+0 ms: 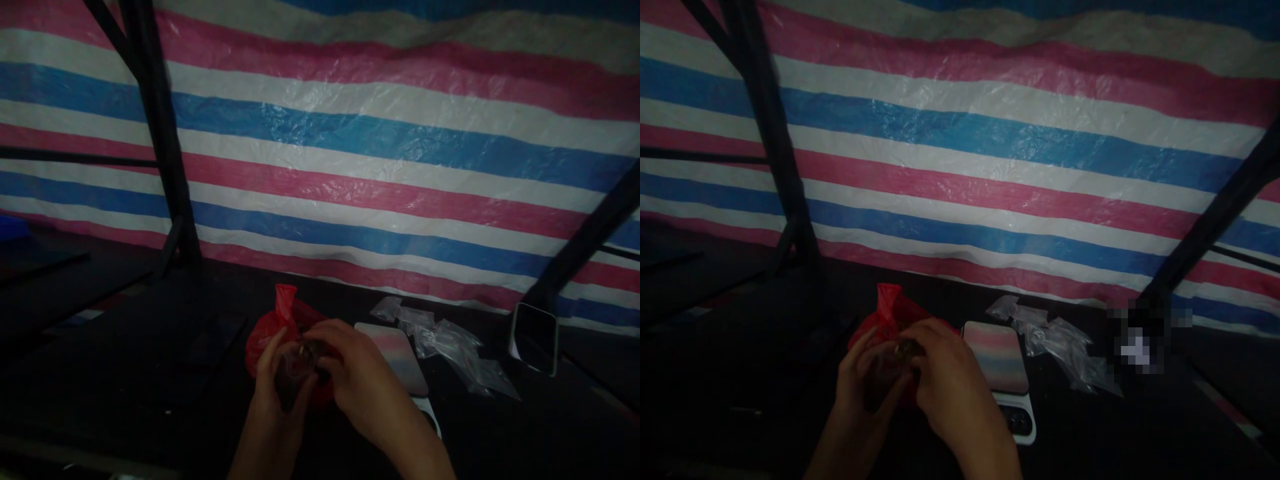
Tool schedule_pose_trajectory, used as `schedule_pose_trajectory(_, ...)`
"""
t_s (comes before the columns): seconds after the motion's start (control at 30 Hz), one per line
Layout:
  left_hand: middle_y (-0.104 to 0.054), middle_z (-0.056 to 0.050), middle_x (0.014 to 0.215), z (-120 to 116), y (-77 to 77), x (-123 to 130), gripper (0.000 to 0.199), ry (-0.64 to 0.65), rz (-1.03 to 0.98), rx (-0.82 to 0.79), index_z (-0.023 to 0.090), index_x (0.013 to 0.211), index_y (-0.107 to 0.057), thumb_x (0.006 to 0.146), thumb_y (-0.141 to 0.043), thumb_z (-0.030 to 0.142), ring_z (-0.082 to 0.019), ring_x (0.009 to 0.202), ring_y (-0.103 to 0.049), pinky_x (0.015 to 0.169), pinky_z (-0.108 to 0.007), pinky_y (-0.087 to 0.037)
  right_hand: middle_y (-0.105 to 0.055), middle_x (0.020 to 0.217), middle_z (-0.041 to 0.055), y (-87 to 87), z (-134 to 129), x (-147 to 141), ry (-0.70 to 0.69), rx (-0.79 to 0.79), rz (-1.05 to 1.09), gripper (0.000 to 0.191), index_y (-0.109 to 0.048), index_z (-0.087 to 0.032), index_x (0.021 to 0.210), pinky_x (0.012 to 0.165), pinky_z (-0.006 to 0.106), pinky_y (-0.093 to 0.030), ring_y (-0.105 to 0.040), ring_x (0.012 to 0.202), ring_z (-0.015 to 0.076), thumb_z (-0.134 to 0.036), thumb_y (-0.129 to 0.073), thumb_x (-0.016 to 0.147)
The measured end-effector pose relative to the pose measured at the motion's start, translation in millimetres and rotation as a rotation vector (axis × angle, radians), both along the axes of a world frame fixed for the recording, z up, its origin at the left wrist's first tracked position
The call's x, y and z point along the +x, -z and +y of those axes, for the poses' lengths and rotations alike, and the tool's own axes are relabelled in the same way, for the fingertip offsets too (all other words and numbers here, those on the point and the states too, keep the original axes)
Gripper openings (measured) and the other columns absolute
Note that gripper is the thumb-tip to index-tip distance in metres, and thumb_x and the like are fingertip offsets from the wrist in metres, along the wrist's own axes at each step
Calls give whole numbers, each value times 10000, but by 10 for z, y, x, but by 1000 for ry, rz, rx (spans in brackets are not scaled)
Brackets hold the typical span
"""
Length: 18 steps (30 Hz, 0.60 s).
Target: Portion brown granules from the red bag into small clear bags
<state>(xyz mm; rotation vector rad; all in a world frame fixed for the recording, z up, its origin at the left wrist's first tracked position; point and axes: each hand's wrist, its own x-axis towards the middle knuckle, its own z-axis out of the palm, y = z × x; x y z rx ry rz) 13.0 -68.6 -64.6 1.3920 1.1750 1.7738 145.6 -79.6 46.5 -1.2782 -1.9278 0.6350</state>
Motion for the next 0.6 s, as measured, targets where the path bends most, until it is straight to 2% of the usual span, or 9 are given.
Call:
schedule_pose_trajectory(0.13,-651,-69,1376,19,7,29,630,-26,-71,-64,336,1375,-549,794,-791,367,-274,1213,-716,968,-447,-635,-714,1363,21,-24,-3,-18,-87,86,-131,634,-765,-232,1265,1090,300,-511,-675,1232,170,132,-485,828)
schedule_pose_trajectory(0.2,-663,-58,1346,17,-12,36,633,-22,-99,-75,334,1361,-555,781,-806,362,-258,1177,-728,952,-422,-636,-707,1365,16,-31,2,-26,-95,119,-149,657,-758,-234,1281,1087,295,-513,-668,1237,165,143,-480,820)
schedule_pose_trajectory(0.3,-697,-33,1255,2,-52,30,630,26,-135,-81,336,1371,-544,796,-802,333,-227,1095,-753,883,-362,-649,-704,1306,15,-41,13,-27,-112,134,-109,623,-773,-242,1248,1026,253,-529,-686,1165,139,137,-491,842)
schedule_pose_trajectory(0.4,-714,-35,1242,-19,-85,7,643,37,-123,-82,328,1387,-538,805,-810,332,-227,1085,-759,865,-349,-652,-693,1286,11,-50,36,-3,-140,120,3,559,-780,-249,1228,1011,220,-527,-694,1137,115,103,-513,886)
schedule_pose_trajectory(0.5,-729,-33,1210,-51,-114,-16,640,-9,-102,-78,319,1387,-540,811,-816,366,-227,1051,-768,868,-366,-656,-683,1319,20,-53,94,61,-74,156,57,534,-774,-244,1233,1062,233,-507,-679,1196,127,84,-526,891)
schedule_pose_trajectory(0.6,-734,-44,1193,-102,-127,-35,600,-104,-63,-35,301,1373,-553,833,-796,401,-246,1052,-768,887,-402,-657,-682,1336,49,-40,201,134,66,140,-131,612,-743,-231,1296,1086,282,-497,-663,1224,161,107,-502,848)
